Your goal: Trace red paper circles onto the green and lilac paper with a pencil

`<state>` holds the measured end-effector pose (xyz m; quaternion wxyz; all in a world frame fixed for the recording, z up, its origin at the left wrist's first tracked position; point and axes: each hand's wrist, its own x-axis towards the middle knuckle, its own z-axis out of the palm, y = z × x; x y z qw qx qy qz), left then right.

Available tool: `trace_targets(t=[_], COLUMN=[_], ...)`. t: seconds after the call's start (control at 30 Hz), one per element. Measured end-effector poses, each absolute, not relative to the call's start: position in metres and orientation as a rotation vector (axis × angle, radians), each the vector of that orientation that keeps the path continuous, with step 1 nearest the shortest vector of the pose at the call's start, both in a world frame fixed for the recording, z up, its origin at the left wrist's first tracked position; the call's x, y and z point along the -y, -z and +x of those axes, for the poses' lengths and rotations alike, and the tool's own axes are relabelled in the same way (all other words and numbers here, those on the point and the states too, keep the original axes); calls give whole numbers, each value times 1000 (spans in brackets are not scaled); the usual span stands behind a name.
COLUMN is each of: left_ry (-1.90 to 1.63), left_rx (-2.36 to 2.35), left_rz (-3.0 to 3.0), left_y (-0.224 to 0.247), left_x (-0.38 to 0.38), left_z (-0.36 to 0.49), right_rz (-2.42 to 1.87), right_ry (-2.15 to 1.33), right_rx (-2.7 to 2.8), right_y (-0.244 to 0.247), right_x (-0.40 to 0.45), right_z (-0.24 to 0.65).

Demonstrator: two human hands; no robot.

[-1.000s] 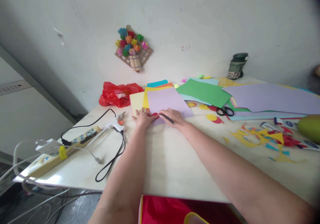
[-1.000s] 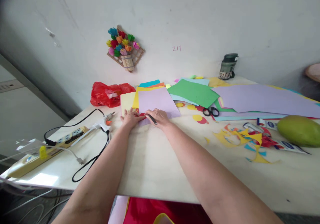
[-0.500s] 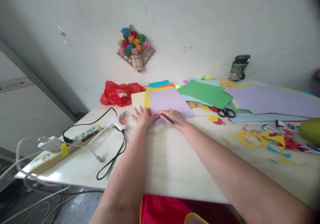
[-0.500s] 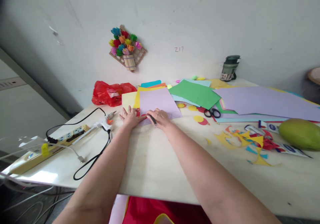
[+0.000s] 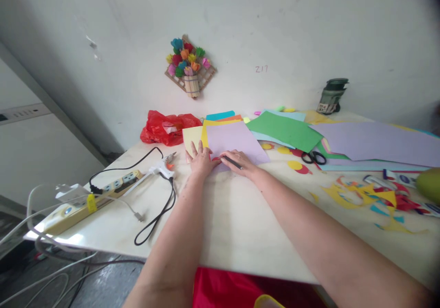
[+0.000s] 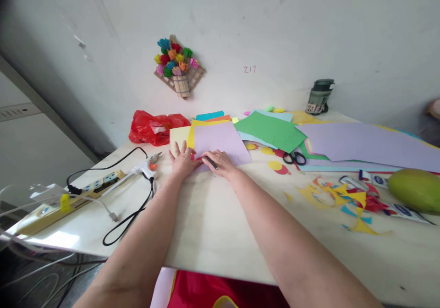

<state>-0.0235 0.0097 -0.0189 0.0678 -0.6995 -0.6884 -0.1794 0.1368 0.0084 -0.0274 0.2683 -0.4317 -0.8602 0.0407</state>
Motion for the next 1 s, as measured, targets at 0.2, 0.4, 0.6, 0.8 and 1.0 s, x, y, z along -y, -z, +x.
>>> trace_targets(t=[0.2, 0.4, 0.6, 0.8, 1.0], left_ry=[757, 778, 524, 455, 462], left_rx=[2322, 2434, 2438, 2481, 2474], left_rz=[-2139, -1928, -1959, -2015, -2146], left_y=[21, 27, 30, 26, 16], left_x=[-20, -29, -30, -27, -18], left_z=[-32, -38, -41, -41, -40], right_rz=[-1203, -1220, -1261, -1255, -1190], right_ry=[-147, -147, -155, -181, -175], right_rx=[2308, 2307, 2312, 2312, 2321], right_y=[23, 23, 25, 21, 21], right_x=[-4, -4, -8, -2, -1], right_z=[136, 135, 135, 138, 138])
